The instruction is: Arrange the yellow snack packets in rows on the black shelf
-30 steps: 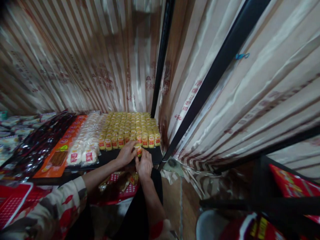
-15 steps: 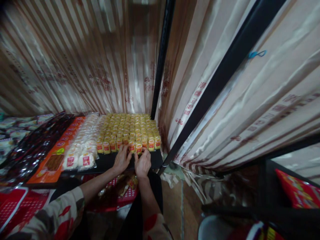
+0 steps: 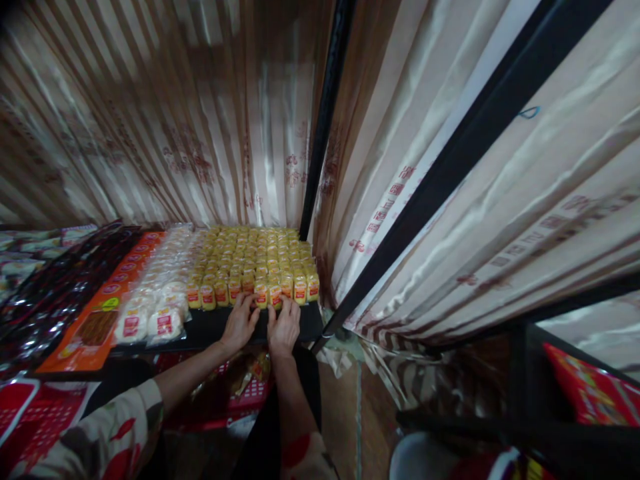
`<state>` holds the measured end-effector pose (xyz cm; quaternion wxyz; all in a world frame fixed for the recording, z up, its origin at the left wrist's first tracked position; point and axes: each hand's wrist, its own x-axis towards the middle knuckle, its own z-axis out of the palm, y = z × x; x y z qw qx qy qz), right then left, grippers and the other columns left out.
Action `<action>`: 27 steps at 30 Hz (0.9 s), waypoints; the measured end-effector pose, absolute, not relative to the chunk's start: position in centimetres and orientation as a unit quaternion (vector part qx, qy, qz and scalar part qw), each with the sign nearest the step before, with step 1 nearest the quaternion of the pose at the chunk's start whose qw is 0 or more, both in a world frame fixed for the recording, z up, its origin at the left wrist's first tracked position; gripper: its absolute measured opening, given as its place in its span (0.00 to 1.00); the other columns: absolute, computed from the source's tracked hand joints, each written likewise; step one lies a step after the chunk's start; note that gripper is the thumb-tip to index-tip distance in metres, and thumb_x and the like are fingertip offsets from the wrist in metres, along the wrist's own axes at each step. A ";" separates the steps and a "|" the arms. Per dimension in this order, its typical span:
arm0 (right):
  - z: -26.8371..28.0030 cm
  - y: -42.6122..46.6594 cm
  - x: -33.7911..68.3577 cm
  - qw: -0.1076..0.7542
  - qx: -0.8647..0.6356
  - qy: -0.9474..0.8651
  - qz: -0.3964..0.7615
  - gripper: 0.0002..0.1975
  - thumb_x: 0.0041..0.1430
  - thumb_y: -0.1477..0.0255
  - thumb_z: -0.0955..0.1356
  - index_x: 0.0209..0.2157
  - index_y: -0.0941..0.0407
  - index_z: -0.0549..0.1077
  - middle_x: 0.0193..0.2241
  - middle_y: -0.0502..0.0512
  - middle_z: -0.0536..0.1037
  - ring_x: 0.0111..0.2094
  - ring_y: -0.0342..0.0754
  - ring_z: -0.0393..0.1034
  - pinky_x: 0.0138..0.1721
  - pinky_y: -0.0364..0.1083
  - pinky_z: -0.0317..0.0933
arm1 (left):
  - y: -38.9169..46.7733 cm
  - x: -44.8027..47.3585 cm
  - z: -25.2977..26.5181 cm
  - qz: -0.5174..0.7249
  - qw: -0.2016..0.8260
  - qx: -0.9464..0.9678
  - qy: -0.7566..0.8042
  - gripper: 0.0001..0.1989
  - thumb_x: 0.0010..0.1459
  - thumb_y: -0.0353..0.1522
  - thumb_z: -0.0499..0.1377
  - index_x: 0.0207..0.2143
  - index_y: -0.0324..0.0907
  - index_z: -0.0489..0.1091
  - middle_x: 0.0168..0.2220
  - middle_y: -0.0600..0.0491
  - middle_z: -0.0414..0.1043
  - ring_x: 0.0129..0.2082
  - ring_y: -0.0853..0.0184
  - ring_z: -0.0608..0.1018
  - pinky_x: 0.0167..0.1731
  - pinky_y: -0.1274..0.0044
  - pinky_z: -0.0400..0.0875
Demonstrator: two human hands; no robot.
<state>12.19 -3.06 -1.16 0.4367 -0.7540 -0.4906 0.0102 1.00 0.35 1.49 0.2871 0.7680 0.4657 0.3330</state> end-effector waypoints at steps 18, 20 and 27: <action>-0.6 -2.6 11.8 0.395 -0.791 -0.463 0.066 0.14 0.60 0.60 0.58 0.36 0.53 0.66 0.32 0.52 0.72 0.28 0.44 0.67 0.29 0.42 0.56 | 1.0 0.8 1.1 0.343 0.271 0.788 0.434 0.17 0.56 0.25 0.48 0.49 0.41 0.59 0.44 0.48 0.61 0.38 0.67 0.71 0.44 0.71 0.68; -0.6 -2.6 11.7 0.393 -0.792 -0.462 0.071 0.13 0.60 0.60 0.58 0.37 0.53 0.66 0.33 0.52 0.72 0.28 0.44 0.67 0.29 0.42 0.56 | 0.8 0.8 0.8 0.344 0.270 0.785 0.439 0.16 0.57 0.26 0.47 0.49 0.41 0.59 0.45 0.47 0.60 0.40 0.67 0.71 0.44 0.71 0.69; -0.9 -2.7 11.7 0.393 -0.790 -0.467 0.058 0.15 0.60 0.60 0.58 0.40 0.54 0.66 0.34 0.53 0.74 0.30 0.44 0.68 0.31 0.42 0.56 | 0.2 0.8 -0.3 0.350 0.252 0.790 0.436 0.16 0.58 0.27 0.47 0.49 0.40 0.60 0.47 0.44 0.58 0.45 0.64 0.70 0.46 0.70 0.68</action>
